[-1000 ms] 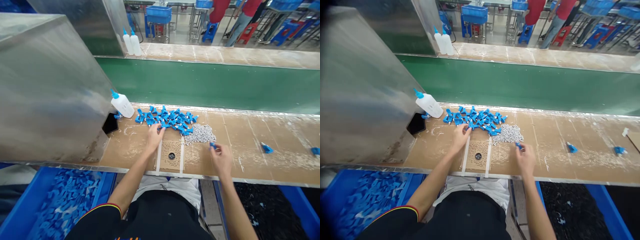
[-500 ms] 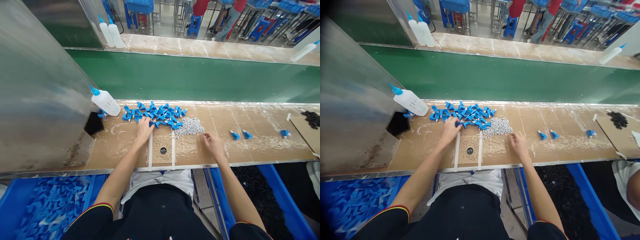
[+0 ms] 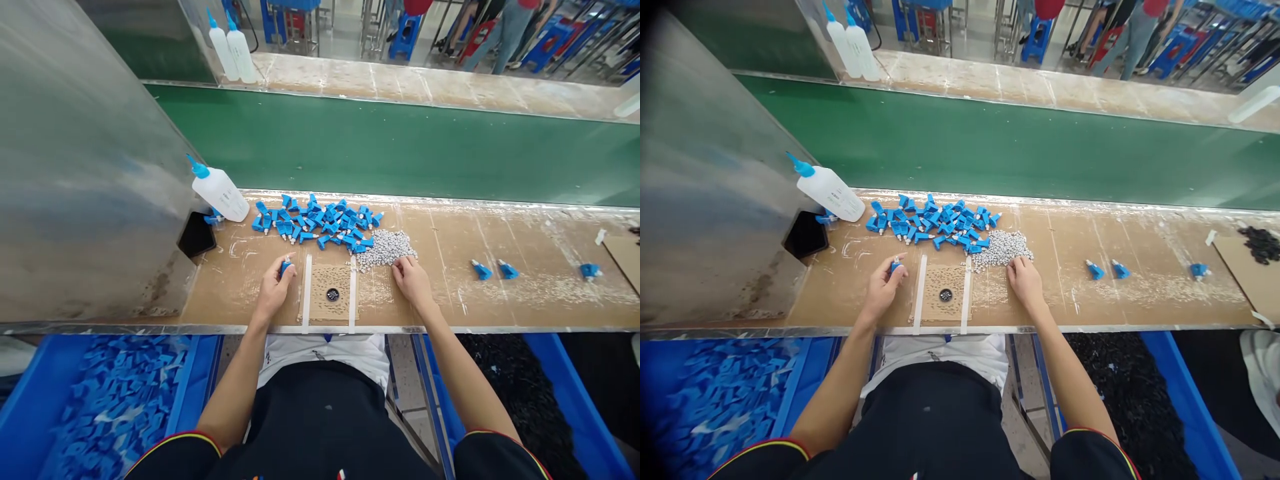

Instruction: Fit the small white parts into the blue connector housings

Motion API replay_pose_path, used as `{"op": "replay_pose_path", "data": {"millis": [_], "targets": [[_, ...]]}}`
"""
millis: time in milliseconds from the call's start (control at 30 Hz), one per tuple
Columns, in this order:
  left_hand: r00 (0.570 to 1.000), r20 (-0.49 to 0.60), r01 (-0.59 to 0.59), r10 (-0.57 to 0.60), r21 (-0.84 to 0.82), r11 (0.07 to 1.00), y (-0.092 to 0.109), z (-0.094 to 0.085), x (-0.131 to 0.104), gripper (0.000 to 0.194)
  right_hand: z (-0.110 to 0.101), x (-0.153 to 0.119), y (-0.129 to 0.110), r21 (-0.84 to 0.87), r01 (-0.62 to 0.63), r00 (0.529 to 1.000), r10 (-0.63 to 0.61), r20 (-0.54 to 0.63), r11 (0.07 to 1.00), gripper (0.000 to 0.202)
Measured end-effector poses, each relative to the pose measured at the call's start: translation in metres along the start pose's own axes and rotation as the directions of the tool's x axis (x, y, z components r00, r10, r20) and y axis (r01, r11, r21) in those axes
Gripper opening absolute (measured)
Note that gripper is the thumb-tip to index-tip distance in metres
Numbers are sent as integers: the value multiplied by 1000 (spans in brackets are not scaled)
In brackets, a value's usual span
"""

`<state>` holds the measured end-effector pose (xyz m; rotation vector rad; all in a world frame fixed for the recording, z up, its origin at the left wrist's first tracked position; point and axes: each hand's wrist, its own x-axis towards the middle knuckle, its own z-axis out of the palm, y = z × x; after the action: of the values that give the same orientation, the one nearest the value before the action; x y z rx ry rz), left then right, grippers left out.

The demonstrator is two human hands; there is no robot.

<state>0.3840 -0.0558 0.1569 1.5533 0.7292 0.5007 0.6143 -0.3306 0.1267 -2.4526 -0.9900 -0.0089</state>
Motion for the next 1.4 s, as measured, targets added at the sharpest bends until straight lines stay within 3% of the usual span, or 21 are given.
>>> {"op": "replay_pose_path", "data": {"millis": [100,300,467,567,700,1000,1400], "targets": [[997,-77,-1,-3,-52,999,-11,-4,-6,46,-4,2,1,13,67,993,-68,96,998,10],[991,-56,103,-125,-296,950,-22,-5,-10,49,-16,3,1,136,107,978,-129,162,985,13],[983,-1,163,-185,-464,871,-25,7,-19,49,-20,-6,-1,170,-44,992,23,127,985,7],[983,68,181,-168,-444,878,-26,16,-23,48,-17,-10,-8,132,-142,986,129,103,981,12],[983,145,160,-110,-407,899,-27,19,-25,49,-11,-7,-17,86,-186,979,177,99,979,17],[963,260,194,-64,-514,836,-38,13,-24,49,-5,-8,-4,33,18,995,-21,97,999,11],[972,200,206,-124,-465,861,-45,13,-22,59,9,-4,1,-94,179,983,-181,-9,979,25]]}}
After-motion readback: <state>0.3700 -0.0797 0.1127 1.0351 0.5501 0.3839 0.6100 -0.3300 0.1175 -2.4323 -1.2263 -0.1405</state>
